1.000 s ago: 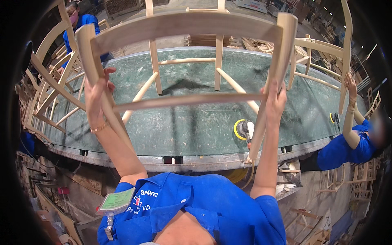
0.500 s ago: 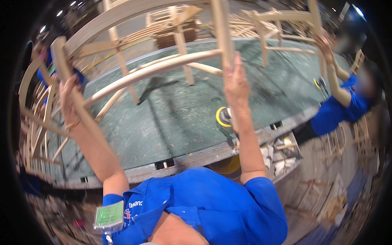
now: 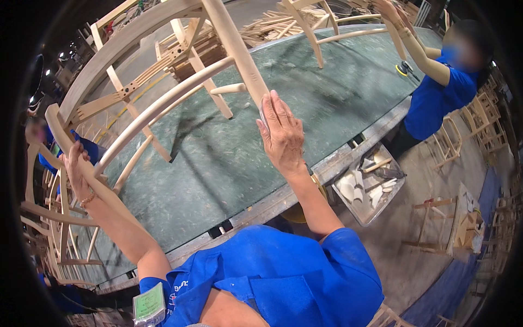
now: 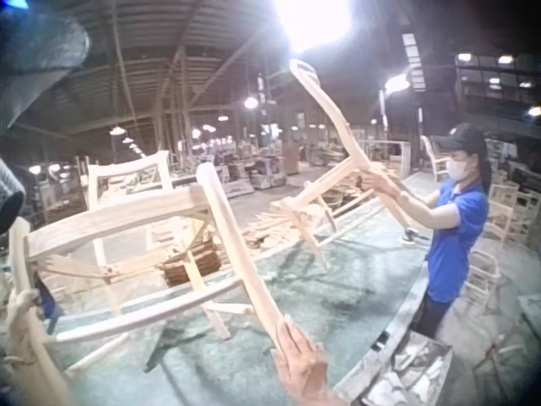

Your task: The person sands the wooden frame of a chair using a handheld orbital sander and by hand. They repeatedly reposition the chair on a workbench to access different legs and rails, alternating between machine sanding and manual rubbing to smooth the surfaces.

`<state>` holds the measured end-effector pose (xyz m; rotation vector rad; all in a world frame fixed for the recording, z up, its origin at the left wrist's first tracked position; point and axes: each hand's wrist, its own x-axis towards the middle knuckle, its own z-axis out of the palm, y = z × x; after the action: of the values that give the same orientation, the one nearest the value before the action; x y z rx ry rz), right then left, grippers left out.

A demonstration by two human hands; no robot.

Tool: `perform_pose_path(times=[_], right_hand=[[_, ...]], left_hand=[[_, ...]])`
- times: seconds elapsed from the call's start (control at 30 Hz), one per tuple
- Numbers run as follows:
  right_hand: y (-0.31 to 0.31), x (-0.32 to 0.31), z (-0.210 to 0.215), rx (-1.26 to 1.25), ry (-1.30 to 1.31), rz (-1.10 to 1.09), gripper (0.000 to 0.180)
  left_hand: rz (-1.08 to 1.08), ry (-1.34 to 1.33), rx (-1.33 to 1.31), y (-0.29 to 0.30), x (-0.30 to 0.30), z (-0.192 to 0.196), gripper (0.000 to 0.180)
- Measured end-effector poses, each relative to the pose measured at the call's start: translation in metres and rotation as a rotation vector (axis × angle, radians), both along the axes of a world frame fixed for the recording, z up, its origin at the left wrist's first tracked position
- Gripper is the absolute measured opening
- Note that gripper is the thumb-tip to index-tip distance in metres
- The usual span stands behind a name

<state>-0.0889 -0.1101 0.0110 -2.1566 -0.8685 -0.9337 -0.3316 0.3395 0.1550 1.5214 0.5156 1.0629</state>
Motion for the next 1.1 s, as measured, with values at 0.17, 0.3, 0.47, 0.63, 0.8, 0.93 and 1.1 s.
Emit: perform_pose_path(times=[0.17,0.3,0.47,0.63,0.8,0.93,1.1], right_hand=[[0.003,0.007,0.002,0.027,0.027,-0.020,0.052],[0.006,0.006,0.006,0.036,0.073,-0.009,0.049],[0.010,0.001,0.010,0.044,0.064,-0.003,0.047],[0.012,0.000,0.012,0.104,0.092,0.032,0.045],[0.013,-0.004,0.015,0.091,0.132,0.029,0.043],[0.013,-0.004,0.017,0.102,0.123,0.043,0.042],[0.011,-0.004,0.017,0.095,0.107,0.029,0.042]], left_hand=[[0.014,0.022,0.022,-0.002,0.021,0.003,0.020],[0.054,0.034,0.034,-0.004,0.017,0.008,0.024],[0.081,0.087,0.083,-0.009,0.006,0.013,0.019],[0.028,-0.011,0.086,-0.022,0.012,0.018,0.022],[0.011,-0.006,0.068,-0.029,0.014,0.020,0.026],[0.026,-0.016,0.060,-0.028,0.015,0.019,0.027],[-0.007,-0.014,0.064,-0.020,0.019,0.016,0.029]])
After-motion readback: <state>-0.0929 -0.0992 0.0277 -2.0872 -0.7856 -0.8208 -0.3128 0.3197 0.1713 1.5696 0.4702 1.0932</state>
